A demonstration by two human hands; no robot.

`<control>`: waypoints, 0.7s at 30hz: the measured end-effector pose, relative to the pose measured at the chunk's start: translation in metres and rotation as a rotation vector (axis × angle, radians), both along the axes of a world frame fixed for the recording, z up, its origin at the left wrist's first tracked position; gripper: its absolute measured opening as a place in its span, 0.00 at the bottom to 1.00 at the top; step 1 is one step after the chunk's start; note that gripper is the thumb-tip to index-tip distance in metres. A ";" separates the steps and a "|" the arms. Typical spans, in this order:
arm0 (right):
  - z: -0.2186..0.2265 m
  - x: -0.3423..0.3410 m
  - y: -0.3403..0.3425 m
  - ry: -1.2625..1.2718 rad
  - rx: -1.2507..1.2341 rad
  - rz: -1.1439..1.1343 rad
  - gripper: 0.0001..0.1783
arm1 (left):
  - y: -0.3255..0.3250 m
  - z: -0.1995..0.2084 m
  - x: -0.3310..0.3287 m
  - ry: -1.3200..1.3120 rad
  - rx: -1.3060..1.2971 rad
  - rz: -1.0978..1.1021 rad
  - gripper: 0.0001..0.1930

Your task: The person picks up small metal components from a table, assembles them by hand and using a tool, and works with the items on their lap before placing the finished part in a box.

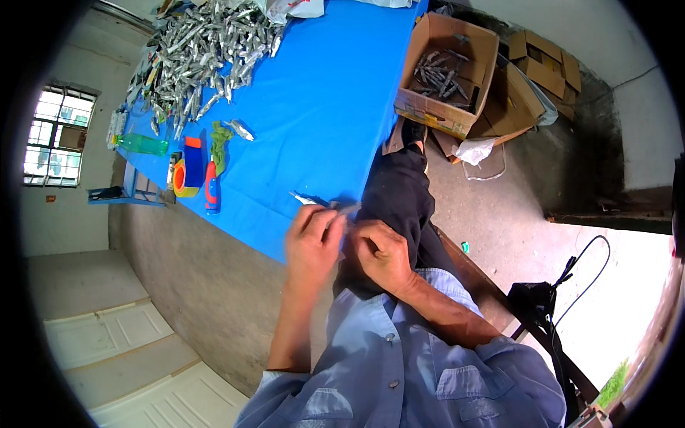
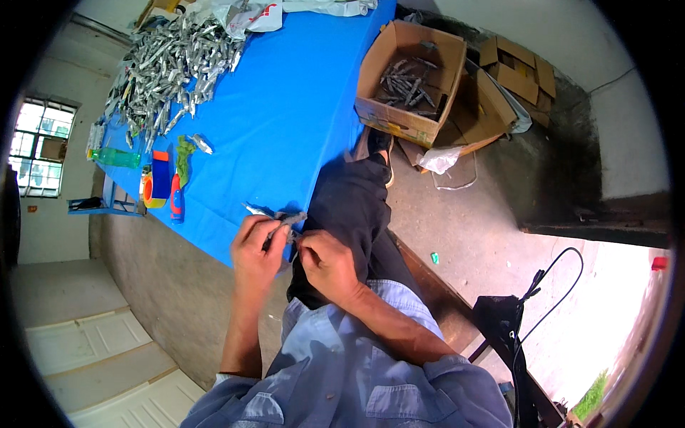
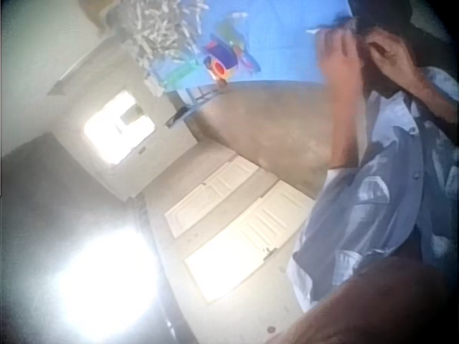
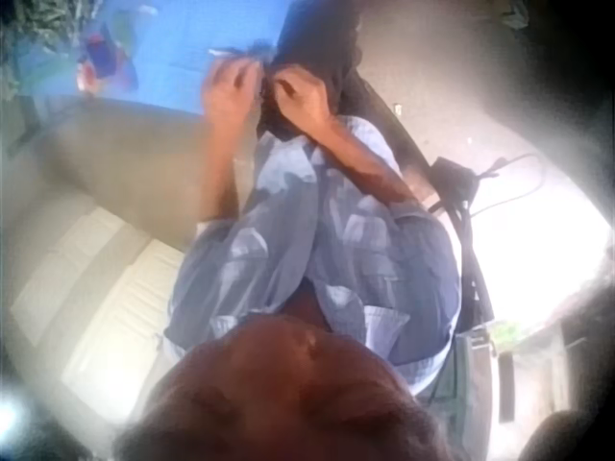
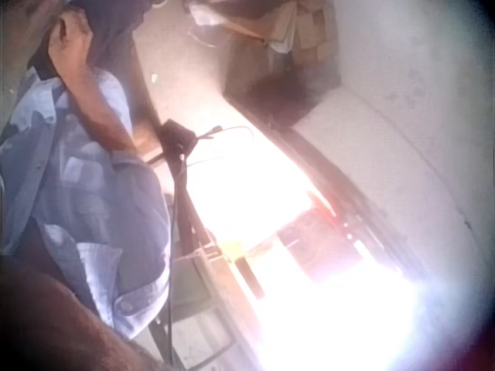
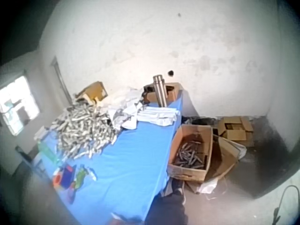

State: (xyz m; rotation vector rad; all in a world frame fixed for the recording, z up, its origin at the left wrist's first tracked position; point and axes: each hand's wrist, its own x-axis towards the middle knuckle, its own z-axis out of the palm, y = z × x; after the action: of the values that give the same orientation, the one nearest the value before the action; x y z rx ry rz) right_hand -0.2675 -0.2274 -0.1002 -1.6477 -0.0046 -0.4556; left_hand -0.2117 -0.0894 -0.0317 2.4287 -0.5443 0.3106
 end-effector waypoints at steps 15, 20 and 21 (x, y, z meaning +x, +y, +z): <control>0.010 -0.004 0.003 0.088 0.113 0.040 0.09 | 0.039 -0.007 0.033 -0.100 0.038 0.174 0.06; 0.013 -0.005 0.002 0.227 0.273 0.093 0.16 | 0.038 -0.009 0.027 -0.069 0.011 0.184 0.06; 0.010 -0.003 0.004 0.240 0.320 0.085 0.17 | 0.038 -0.010 0.026 -0.069 0.000 0.187 0.06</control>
State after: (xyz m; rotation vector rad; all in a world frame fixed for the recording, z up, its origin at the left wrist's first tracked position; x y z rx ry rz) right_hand -0.2707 -0.2236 -0.0897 -1.3716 0.1678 -0.1802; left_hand -0.1857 -0.0517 -0.0415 2.4811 -0.3468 0.4736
